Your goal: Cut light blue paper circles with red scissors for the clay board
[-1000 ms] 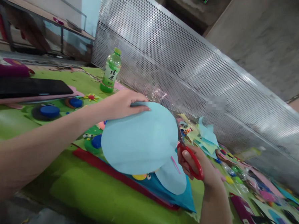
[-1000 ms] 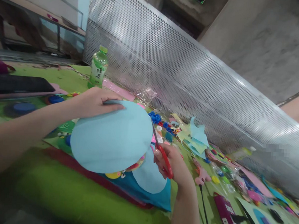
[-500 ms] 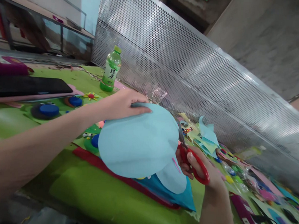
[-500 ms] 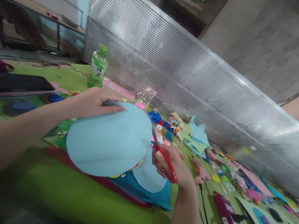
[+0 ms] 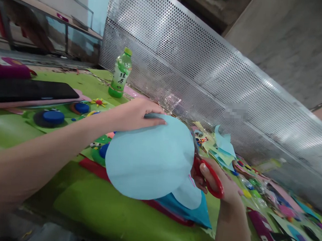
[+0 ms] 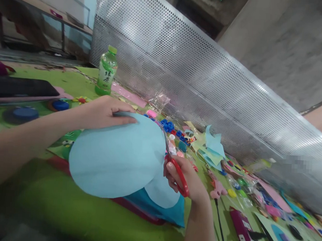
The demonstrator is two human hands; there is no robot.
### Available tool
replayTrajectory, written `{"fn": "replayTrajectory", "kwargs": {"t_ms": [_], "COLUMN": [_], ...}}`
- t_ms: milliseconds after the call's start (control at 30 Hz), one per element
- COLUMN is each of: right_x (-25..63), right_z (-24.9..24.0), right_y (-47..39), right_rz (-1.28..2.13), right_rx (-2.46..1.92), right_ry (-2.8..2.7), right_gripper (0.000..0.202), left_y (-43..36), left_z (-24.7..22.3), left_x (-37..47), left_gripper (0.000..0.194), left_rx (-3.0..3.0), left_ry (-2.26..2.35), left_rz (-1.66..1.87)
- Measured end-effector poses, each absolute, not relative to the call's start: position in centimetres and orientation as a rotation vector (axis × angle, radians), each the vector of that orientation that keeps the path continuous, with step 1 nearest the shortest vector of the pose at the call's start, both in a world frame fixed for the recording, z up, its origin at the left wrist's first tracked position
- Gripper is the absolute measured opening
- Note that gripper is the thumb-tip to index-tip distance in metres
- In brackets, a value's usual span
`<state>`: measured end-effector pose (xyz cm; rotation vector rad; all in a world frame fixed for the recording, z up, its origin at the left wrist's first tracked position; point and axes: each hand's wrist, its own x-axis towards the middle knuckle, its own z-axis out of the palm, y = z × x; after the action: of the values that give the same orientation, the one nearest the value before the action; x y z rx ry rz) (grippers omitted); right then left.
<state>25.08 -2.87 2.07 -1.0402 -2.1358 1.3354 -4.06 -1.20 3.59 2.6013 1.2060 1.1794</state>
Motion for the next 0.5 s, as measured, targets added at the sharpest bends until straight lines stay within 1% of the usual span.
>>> {"fn": "replayTrajectory", "kwargs": {"t_ms": [200,367,500], "right_x": [25.35,25.54,25.62], "right_z": [2.0,2.1,2.33], "right_y": [-2.78,-2.75,-2.74], "right_rz": [1.34,1.348,1.284], "right_rx": [-1.158,-1.191,-1.232], "right_ry": [-2.11,-2.126,-2.167], "right_gripper": [0.049,0.049,0.049], "left_y": [-1.02,-0.94,-1.02], "left_z": [3.5,3.59,3.88], "left_x": [-4.39,-4.52,-4.41], "left_gripper": [0.025,0.031,0.033], "left_rx": [2.613,2.602,2.609], "left_ry": [1.205,1.229,1.259], "left_rz": [1.145,1.077,1.054]}}
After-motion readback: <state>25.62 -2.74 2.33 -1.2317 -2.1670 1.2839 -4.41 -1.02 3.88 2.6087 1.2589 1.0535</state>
